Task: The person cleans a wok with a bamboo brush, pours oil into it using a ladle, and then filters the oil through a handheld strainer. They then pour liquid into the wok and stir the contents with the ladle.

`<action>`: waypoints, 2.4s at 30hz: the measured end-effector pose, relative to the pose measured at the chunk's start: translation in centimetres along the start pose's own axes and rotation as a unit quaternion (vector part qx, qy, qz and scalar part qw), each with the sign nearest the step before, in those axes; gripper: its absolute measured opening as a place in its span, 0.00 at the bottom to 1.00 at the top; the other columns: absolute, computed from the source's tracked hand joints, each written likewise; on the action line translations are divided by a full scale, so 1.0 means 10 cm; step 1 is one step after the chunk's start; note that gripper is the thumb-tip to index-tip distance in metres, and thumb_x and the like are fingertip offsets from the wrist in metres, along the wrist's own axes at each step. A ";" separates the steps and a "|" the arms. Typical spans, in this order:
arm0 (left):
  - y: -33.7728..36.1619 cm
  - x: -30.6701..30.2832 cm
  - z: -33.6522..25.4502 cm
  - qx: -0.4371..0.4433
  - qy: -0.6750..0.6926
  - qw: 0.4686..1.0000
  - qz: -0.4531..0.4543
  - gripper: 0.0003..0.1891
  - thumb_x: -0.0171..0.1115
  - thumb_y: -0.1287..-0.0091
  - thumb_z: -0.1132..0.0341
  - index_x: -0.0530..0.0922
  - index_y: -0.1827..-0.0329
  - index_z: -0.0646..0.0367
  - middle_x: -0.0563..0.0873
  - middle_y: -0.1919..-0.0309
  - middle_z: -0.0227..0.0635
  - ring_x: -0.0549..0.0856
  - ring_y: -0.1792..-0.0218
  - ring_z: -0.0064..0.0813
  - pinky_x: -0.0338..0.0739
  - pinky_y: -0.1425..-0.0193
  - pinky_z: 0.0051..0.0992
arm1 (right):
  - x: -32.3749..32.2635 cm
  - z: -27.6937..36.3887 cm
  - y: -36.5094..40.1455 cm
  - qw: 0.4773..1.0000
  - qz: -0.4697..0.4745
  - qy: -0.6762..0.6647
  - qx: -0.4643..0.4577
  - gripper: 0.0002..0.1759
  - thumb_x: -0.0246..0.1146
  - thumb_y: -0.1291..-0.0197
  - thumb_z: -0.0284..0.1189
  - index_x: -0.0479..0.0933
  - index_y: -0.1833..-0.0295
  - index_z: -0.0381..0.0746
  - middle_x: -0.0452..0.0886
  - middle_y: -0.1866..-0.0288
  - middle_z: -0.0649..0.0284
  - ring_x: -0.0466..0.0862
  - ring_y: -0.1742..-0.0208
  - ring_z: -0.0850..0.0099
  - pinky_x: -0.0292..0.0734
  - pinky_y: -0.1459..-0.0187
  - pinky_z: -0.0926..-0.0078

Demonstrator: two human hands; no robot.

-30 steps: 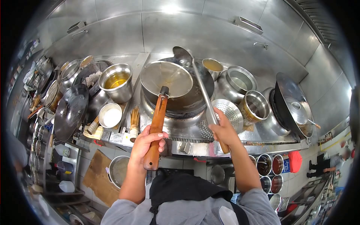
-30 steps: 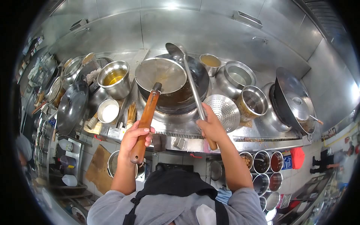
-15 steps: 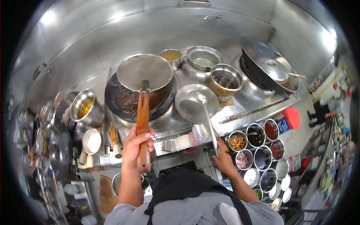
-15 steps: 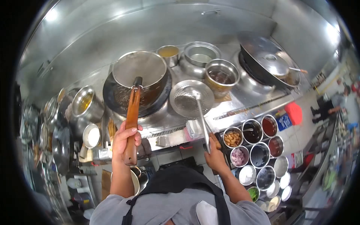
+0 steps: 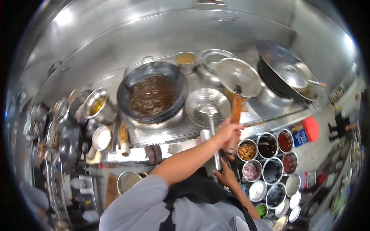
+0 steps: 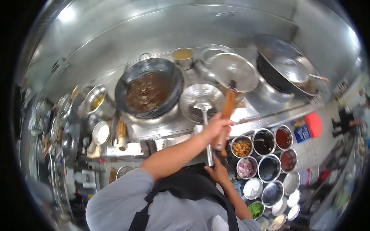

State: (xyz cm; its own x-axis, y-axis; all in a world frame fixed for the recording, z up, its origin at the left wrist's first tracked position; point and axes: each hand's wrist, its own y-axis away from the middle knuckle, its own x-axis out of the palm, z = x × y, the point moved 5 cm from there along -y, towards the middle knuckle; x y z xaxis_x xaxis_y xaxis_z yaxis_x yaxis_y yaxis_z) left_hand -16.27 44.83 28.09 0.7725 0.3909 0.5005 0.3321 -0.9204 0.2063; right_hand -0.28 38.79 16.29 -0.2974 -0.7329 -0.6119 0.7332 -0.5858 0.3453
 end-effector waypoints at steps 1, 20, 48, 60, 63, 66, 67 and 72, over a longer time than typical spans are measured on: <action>-0.07 0.04 0.13 -0.011 -0.004 1.000 -0.022 0.25 0.65 0.40 0.69 0.66 0.41 0.60 0.84 0.66 0.36 0.82 0.73 0.24 0.81 0.73 0.27 | 0.01 -0.04 0.02 1.000 0.001 -0.014 0.001 0.47 0.69 0.44 0.40 0.53 0.23 0.42 0.83 0.59 0.48 0.85 0.58 0.53 0.77 0.52 0.60; 1.40 -1.87 -1.17 0.302 -0.658 0.627 -0.288 0.18 0.64 0.39 0.60 0.80 0.49 0.62 0.85 0.54 0.45 0.82 0.50 0.48 0.73 0.43 0.42 | 0.18 -0.44 0.06 0.983 0.060 -0.173 0.029 0.45 0.66 0.42 0.31 0.50 0.23 0.43 0.80 0.61 0.54 0.82 0.64 0.66 0.79 0.61 0.68; 1.64 -2.66 -0.95 0.284 -0.693 0.594 -0.295 0.21 0.61 0.36 0.63 0.74 0.40 0.58 0.74 0.38 0.43 0.67 0.32 0.44 0.54 0.26 0.49 | -1.30 1.98 0.46 0.940 -0.072 0.300 -0.146 0.26 0.63 0.45 0.32 0.71 0.39 0.44 0.82 0.60 0.44 0.82 0.57 0.44 0.76 0.57 0.49; 2.01 -2.34 -0.69 0.151 -0.580 0.786 -0.152 0.34 0.64 0.35 0.55 0.65 0.30 0.61 0.69 0.31 0.50 0.66 0.29 0.47 0.61 0.27 0.40 | -0.58 2.18 -0.65 0.906 0.042 0.332 -0.259 0.23 0.56 0.43 0.28 0.66 0.41 0.36 0.81 0.57 0.40 0.80 0.52 0.40 0.72 0.49 0.46; 2.34 -2.15 -0.09 0.057 -0.492 0.866 -0.062 0.32 0.64 0.33 0.54 0.67 0.31 0.61 0.78 0.39 0.50 0.78 0.37 0.40 0.71 0.34 0.35 | -0.43 2.18 -0.88 0.913 0.062 0.313 -0.253 0.24 0.55 0.42 0.28 0.65 0.38 0.35 0.80 0.54 0.37 0.79 0.50 0.41 0.71 0.47 0.47; 2.82 -2.20 0.83 -0.016 -0.352 0.934 -0.058 0.34 0.61 0.32 0.48 0.67 0.32 0.65 0.76 0.37 0.49 0.76 0.37 0.38 0.70 0.33 0.34 | -0.34 2.31 -1.01 0.915 0.075 0.305 -0.251 0.29 0.53 0.40 0.29 0.61 0.32 0.37 0.78 0.49 0.37 0.79 0.46 0.42 0.71 0.44 0.50; 3.00 -2.27 1.20 -0.078 -0.339 0.935 -0.073 0.33 0.61 0.32 0.49 0.68 0.32 0.65 0.76 0.37 0.50 0.76 0.37 0.39 0.69 0.33 0.35 | -0.31 2.32 -1.09 0.919 0.082 0.301 -0.243 0.31 0.53 0.40 0.29 0.60 0.30 0.37 0.78 0.48 0.37 0.79 0.45 0.43 0.70 0.43 0.51; 4.05 -2.76 2.96 -0.149 -0.241 0.939 -0.196 0.25 0.52 0.28 0.47 0.81 0.45 0.60 0.85 0.51 0.44 0.82 0.49 0.32 0.74 0.42 0.31 | -0.11 2.49 -1.46 0.921 0.050 0.275 -0.270 0.32 0.54 0.40 0.31 0.58 0.29 0.43 0.82 0.54 0.44 0.82 0.53 0.45 0.75 0.49 0.54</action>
State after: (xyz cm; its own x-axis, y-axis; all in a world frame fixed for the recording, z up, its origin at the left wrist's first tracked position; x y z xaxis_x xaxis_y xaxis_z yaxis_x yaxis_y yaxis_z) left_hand -8.12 -3.02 -2.25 0.8015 0.5917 -0.0863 0.5314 -0.6385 0.5568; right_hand -25.88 39.57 29.66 0.0340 -0.4012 -0.9154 0.9818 -0.1580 0.1057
